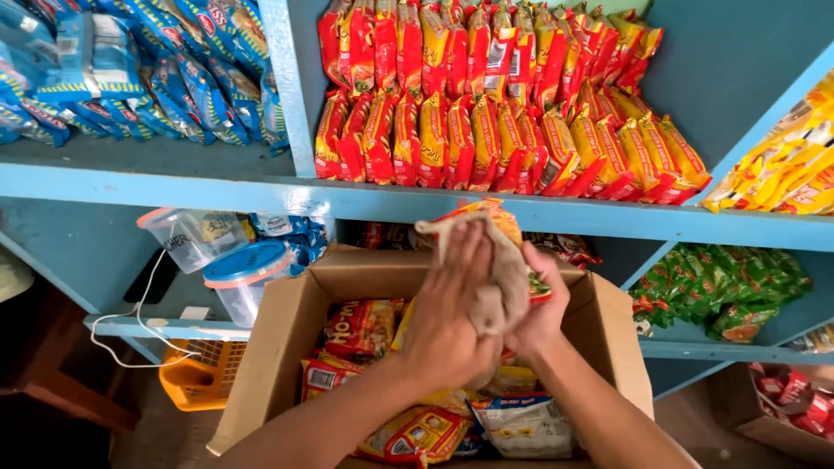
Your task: Wiping instant noodle packets with a cloth and packing them into a cardboard box.
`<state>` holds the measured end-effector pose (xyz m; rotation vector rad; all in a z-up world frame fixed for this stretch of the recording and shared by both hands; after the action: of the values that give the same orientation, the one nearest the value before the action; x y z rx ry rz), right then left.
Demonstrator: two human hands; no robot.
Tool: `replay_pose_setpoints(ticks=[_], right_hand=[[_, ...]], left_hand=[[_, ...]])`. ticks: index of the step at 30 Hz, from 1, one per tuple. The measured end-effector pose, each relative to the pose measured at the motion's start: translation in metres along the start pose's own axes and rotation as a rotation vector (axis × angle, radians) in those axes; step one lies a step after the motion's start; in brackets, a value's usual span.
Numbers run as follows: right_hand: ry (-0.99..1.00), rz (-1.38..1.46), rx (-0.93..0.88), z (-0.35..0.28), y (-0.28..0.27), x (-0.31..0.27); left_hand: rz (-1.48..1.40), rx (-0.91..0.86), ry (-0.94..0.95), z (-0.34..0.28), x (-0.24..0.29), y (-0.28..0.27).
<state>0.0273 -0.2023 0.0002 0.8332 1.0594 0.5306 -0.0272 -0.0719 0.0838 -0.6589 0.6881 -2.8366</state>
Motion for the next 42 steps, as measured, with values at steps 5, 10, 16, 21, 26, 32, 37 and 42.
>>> replay_pose_setpoints(ticks=[5, 10, 16, 21, 26, 32, 37, 42], right_hand=[[0.032, -0.054, 0.13, 0.011, -0.054, 0.036], [0.219, -0.135, 0.129, 0.0, -0.047, 0.049], [0.208, -0.198, 0.127, -0.023, 0.07, 0.025], [-0.065, -0.41, -0.004, -0.01, 0.069, 0.015], [-0.078, -0.467, 0.25, 0.004, 0.028, -0.004], [-0.233, -0.298, 0.438, 0.016, -0.02, -0.023], [-0.253, -0.369, 0.42, 0.008, 0.002, -0.026], [-0.368, -0.486, 0.344, 0.013, -0.002, -0.038]], left_hand=[[0.043, 0.12, -0.029, 0.023, -0.021, -0.038], [-0.506, 0.031, -0.514, -0.004, -0.155, -0.012], [-0.467, 0.392, -0.536, 0.014, -0.135, -0.068], [-0.348, 0.459, -0.542, 0.004, -0.136, -0.077], [-0.581, 0.342, -0.584, 0.007, -0.124, -0.053], [-0.564, 0.35, -0.576, 0.007, -0.131, -0.063], [-0.471, 0.264, -0.58, 0.015, -0.115, -0.063], [-0.808, 0.029, -0.639, 0.004, -0.134, -0.019]])
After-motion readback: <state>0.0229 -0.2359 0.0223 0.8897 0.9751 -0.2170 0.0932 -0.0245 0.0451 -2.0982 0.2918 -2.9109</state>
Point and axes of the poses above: each hand's wrist, its own z-axis towards the middle knuckle, its own y-axis out of the palm, x = y × z, the point moved 10 cm from there along z, towards the middle knuckle, and after that the axes turned 9 degrees about -y, right-handed, at the moved point
